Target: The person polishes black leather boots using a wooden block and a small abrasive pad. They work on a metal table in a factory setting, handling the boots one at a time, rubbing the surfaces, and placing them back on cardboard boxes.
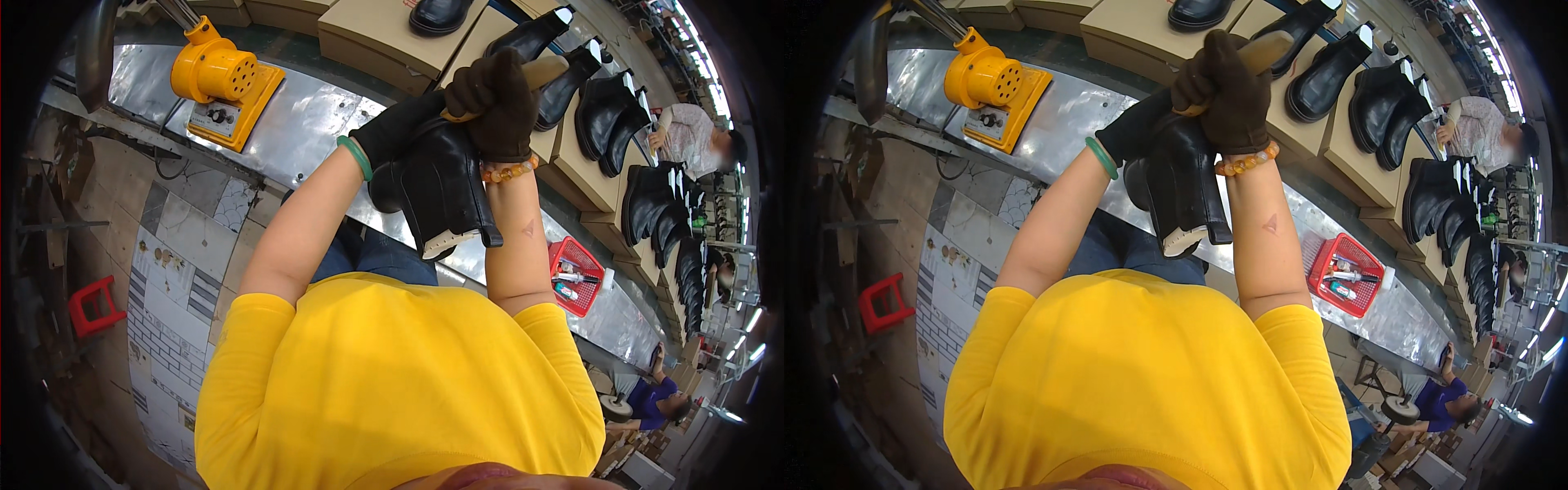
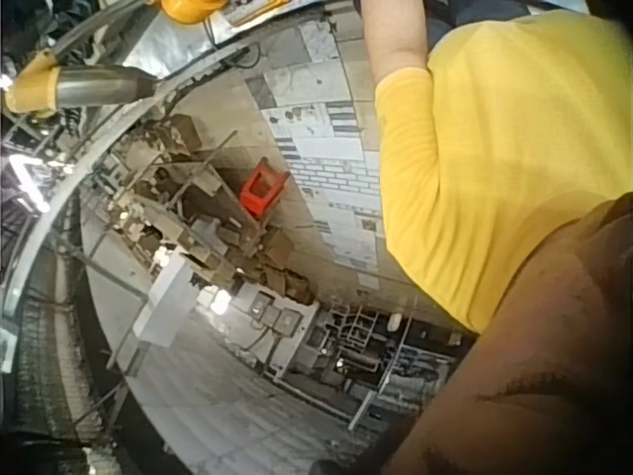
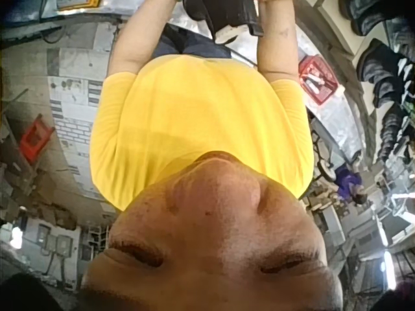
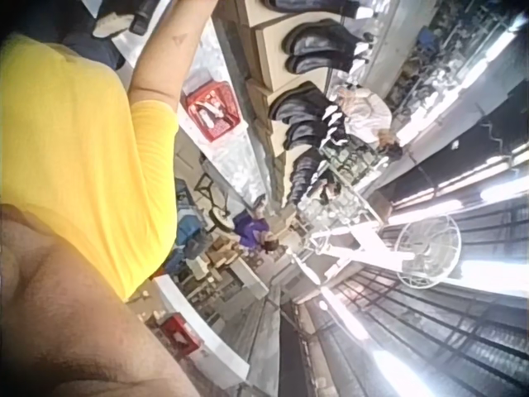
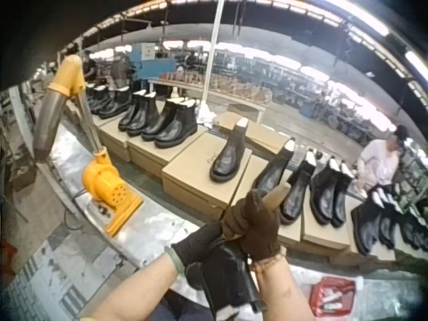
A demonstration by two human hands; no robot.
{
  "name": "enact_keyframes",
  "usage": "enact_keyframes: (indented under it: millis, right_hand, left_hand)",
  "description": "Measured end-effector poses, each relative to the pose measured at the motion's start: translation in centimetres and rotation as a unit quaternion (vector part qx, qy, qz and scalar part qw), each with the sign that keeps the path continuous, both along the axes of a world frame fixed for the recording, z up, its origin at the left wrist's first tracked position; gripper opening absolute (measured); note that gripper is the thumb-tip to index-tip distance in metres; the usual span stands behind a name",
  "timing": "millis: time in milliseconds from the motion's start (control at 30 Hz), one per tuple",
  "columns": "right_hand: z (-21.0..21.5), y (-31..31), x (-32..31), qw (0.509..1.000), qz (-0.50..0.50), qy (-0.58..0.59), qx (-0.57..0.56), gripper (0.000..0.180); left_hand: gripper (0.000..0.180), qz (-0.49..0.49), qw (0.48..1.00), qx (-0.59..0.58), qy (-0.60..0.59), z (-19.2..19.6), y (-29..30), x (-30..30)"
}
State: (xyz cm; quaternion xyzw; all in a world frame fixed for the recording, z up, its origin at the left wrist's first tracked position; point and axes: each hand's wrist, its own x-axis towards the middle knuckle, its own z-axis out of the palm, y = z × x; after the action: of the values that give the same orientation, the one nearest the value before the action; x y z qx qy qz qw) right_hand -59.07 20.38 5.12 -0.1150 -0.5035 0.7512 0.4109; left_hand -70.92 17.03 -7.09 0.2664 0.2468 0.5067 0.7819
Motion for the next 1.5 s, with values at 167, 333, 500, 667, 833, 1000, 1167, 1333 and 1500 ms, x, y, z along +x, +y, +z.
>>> enact_keyframes:
  millis: [167, 333, 500, 667, 833, 1000, 1167, 1333, 1500]
  right_hand:
    - [-0.8, 0.3, 0.0, 0.996, 0.011, 0.071, -0.044, 0.033]
    - [-2.9, 0.8, 0.2, 0.905, -0.037, 0.324, -0.274, 0.036]
    - [-3.6, 0.5, 0.3, 0.874, -0.094, 0.324, -0.349, 0.038]
    - [-4.3, -0.2, -0.9, 0.857, -0.040, 0.347, -0.378, 0.039]
    - [-3.8, -0.8, -2.5, 0.900, -0.047, 0.306, -0.307, 0.038]
    - [-2.5, -1.7, -3.2, 0.954, -0.088, 0.193, -0.213, 0.035]
    - [-0.6, -3.2, -4.2, 0.987, -0.155, 0.013, -0.033, 0.023]
    - [-0.1, -3.5, -5.5, 0.984, -0.166, -0.062, -0.006, 0.028]
    - [-1.9, -2.6, -6.7, 0.971, -0.167, 0.089, -0.146, 0.028]
  left_hand:
    - [0.040, 0.083, 0.990, 0.093, 0.069, -0.4, -0.8, 0.2]
    - [0.044, 0.044, 0.997, -0.062, 0.010, 1.2, -1.6, -1.1]
    - [0.049, 0.040, 0.996, -0.071, -0.022, -0.5, -2.1, -2.5]
    - [0.050, 0.016, 0.996, -0.031, -0.084, -3.3, -2.1, -5.2]
    - [0.052, 0.004, 0.993, -0.028, -0.115, -3.7, -2.4, -6.5]
    - [0.051, -0.008, 0.987, -0.011, -0.162, -4.5, -2.4, -6.7]
    - [0.049, 0.105, 0.994, -0.017, 0.025, -1.7, -3.3, -5.4]
    - [0.050, 0.154, 0.983, 0.000, 0.099, -1.4, -3.4, -5.9]
    - [0.073, 0.108, 0.994, -0.017, 0.009, -1.6, -4.0, -7.3]
